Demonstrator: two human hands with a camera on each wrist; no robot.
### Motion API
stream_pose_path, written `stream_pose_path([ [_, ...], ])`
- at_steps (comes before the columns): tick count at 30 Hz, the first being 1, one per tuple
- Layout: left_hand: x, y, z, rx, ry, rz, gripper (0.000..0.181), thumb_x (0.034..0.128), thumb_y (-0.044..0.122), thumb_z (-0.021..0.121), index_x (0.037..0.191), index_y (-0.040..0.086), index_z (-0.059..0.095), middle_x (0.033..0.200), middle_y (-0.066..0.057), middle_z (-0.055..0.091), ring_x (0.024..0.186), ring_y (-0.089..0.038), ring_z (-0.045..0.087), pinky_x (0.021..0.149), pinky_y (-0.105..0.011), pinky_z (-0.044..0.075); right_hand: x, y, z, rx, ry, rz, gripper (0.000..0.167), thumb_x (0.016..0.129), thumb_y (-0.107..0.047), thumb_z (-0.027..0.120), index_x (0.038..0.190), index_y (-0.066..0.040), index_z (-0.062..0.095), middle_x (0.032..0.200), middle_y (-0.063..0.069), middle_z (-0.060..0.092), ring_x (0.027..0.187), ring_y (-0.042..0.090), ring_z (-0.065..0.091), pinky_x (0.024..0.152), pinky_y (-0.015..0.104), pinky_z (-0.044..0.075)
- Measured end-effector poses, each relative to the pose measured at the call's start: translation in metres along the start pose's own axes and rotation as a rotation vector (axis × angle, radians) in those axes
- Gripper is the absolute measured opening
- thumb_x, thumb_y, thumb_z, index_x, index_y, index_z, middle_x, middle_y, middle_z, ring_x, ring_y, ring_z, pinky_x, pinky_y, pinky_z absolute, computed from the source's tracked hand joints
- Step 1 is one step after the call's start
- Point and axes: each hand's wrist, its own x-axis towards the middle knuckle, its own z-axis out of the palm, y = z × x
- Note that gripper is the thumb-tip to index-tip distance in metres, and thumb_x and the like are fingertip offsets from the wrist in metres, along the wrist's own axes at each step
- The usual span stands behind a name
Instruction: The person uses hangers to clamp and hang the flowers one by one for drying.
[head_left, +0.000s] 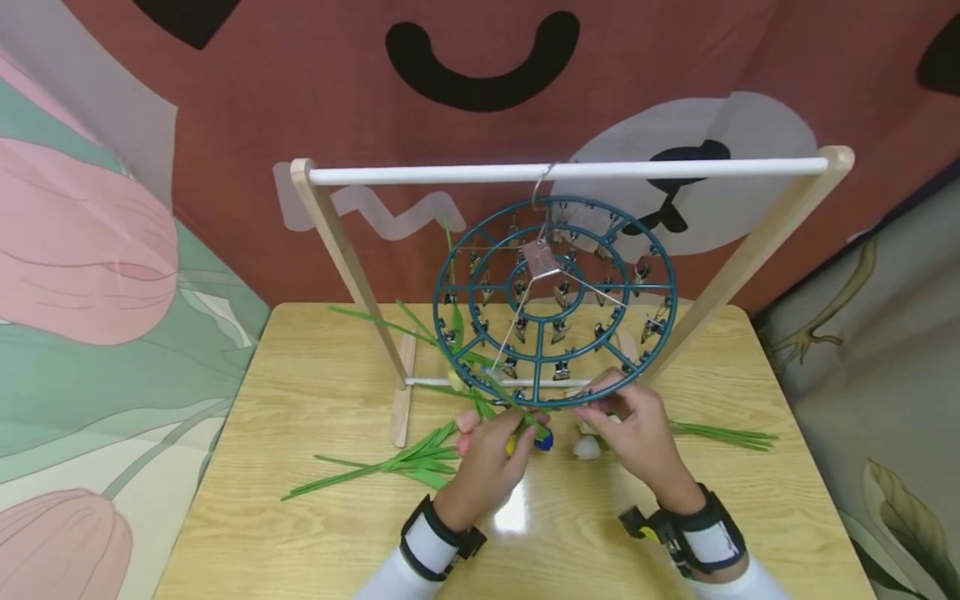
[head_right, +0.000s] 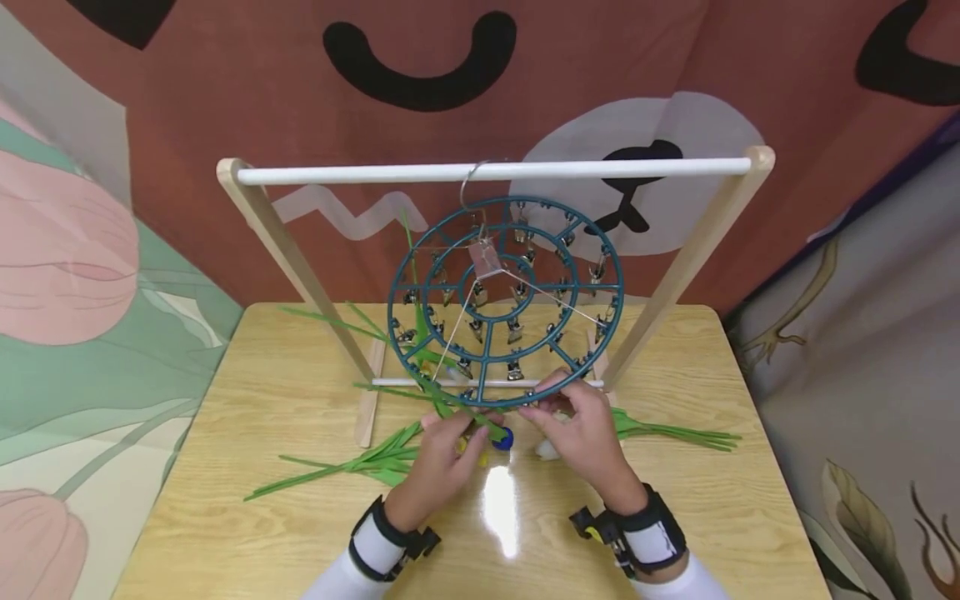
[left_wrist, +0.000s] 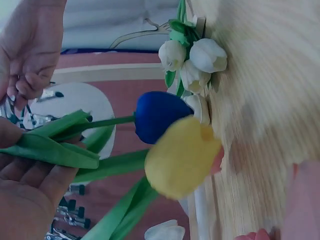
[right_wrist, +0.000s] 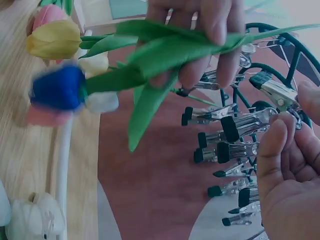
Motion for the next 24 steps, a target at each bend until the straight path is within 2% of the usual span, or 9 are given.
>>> stream_pose_path([
  [4,0.002,-0.001,0.001,-0.040,0.005,-0.072,0.019,0.1031,0.004,0.058,0.119,-0.001,0.067,0.114,-0.012,0.075,0.097,-0.018,0.071,0.083,-0.020,0.058,0.001,0.001,0.005,0.072,0.015,-0.046,0.024,0.081,0.022,0.072,0.096,0.004,0.066,0.091,0.002,0.064,0.079,0.005,0.060,0.068,0.018,0.058],
  [8,0.004,-0.001,0.002,-0.079,-0.013,-0.098,0.017,0.1052,0.005,0.055,0.116,0.000,0.066,0.110,-0.013,0.075,0.089,-0.017,0.069,0.077,-0.018,0.057,0.001,0.001,0.011,0.103,0.033,-0.075,0.020,0.083,0.020,0.072,0.096,0.007,0.065,0.095,0.000,0.067,0.082,0.005,0.063,0.071,0.017,0.058],
  [12,0.006,0.000,0.004,-0.129,-0.028,-0.132,0.015,0.1051,0.004,0.055,0.114,0.001,0.067,0.107,-0.013,0.076,0.090,-0.018,0.072,0.077,-0.018,0.058,0.000,0.001,0.016,0.126,0.039,-0.075,0.020,0.082,0.021,0.072,0.095,0.009,0.064,0.098,-0.001,0.067,0.086,0.003,0.065,0.074,0.016,0.059],
  [16,0.007,0.001,0.006,-0.151,-0.037,-0.142,0.015,0.1048,0.005,0.056,0.112,0.001,0.069,0.107,-0.013,0.076,0.092,-0.015,0.071,0.080,-0.018,0.059,-0.001,0.002,0.021,0.159,0.045,-0.089,0.021,0.081,0.024,0.072,0.095,0.011,0.064,0.099,-0.002,0.068,0.087,0.003,0.066,0.075,0.016,0.059],
  [21,0.006,0.001,0.007,-0.119,-0.028,-0.133,0.011,0.1034,0.005,0.058,0.103,0.001,0.069,0.090,-0.008,0.070,0.075,-0.007,0.058,0.066,-0.012,0.052,-0.001,0.001,0.023,0.126,0.043,-0.104,0.023,0.078,0.025,0.073,0.095,0.010,0.066,0.092,0.006,0.067,0.086,0.002,0.065,0.072,0.016,0.059],
  [24,0.005,0.001,0.007,-0.108,-0.025,-0.128,0.010,0.1028,0.004,0.059,0.097,0.002,0.066,0.082,-0.005,0.064,0.071,-0.004,0.053,0.062,-0.012,0.049,-0.001,0.001,0.024,0.084,0.041,-0.101,0.026,0.076,0.023,0.076,0.095,0.008,0.066,0.088,0.013,0.065,0.083,0.001,0.064,0.070,0.015,0.059],
])
